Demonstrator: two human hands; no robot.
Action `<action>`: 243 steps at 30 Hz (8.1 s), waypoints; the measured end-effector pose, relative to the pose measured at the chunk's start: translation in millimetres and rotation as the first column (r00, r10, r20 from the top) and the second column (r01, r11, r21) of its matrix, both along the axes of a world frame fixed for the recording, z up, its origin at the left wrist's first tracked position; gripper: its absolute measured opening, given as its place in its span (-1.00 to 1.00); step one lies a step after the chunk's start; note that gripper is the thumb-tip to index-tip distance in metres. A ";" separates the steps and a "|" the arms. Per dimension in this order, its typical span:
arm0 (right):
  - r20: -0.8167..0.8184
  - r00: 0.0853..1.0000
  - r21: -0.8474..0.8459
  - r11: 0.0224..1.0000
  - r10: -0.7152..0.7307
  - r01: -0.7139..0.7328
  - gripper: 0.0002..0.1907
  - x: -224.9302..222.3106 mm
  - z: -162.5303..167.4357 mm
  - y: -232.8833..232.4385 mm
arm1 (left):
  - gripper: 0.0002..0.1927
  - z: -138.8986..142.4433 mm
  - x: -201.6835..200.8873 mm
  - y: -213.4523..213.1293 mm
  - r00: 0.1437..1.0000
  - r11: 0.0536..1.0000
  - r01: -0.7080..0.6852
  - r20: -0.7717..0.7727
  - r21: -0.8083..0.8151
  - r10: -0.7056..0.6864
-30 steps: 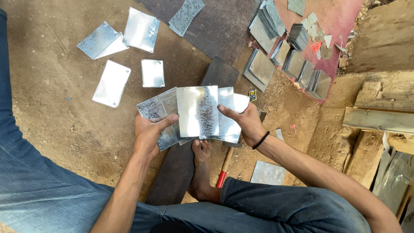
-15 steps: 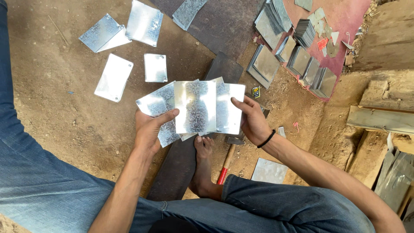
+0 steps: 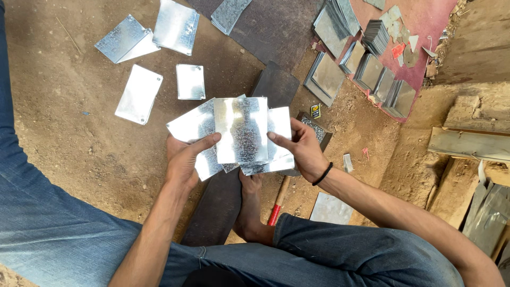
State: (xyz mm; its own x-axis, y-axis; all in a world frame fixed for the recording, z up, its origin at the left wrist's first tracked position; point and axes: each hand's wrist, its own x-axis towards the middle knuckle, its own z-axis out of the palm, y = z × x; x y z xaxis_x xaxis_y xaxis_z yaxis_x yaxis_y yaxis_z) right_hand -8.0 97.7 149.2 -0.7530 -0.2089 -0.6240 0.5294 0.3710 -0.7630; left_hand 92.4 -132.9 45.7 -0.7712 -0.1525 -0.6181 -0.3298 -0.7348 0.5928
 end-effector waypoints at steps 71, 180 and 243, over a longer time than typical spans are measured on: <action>0.128 0.980 -0.088 0.986 0.155 -0.144 -0.51 -41.4 -24.7 45.3 | -0.51 2.4 -32.0 61.4 0.995 0.999 0.042 -0.090 0.019 -0.040; -0.732 0.649 0.583 0.685 0.208 0.437 -0.84 26.5 -151.9 182.4 | -0.60 -25.1 -16.9 35.1 0.902 0.751 0.429 0.277 -0.501 -0.331; -0.749 0.629 0.404 0.896 0.208 0.185 -0.93 72.7 -113.9 49.2 | -0.63 -54.9 13.5 37.7 0.982 0.931 0.183 0.107 -0.317 -0.157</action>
State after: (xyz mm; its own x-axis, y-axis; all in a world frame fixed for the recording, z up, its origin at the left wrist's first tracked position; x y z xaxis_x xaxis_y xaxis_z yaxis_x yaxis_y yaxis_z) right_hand 64.7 146.9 35.3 -0.9835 -0.0986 0.1518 -0.1743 0.7417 -0.6477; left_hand 105.8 -95.3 -9.2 -0.7541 -0.2254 -0.6169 -0.4881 -0.4362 0.7560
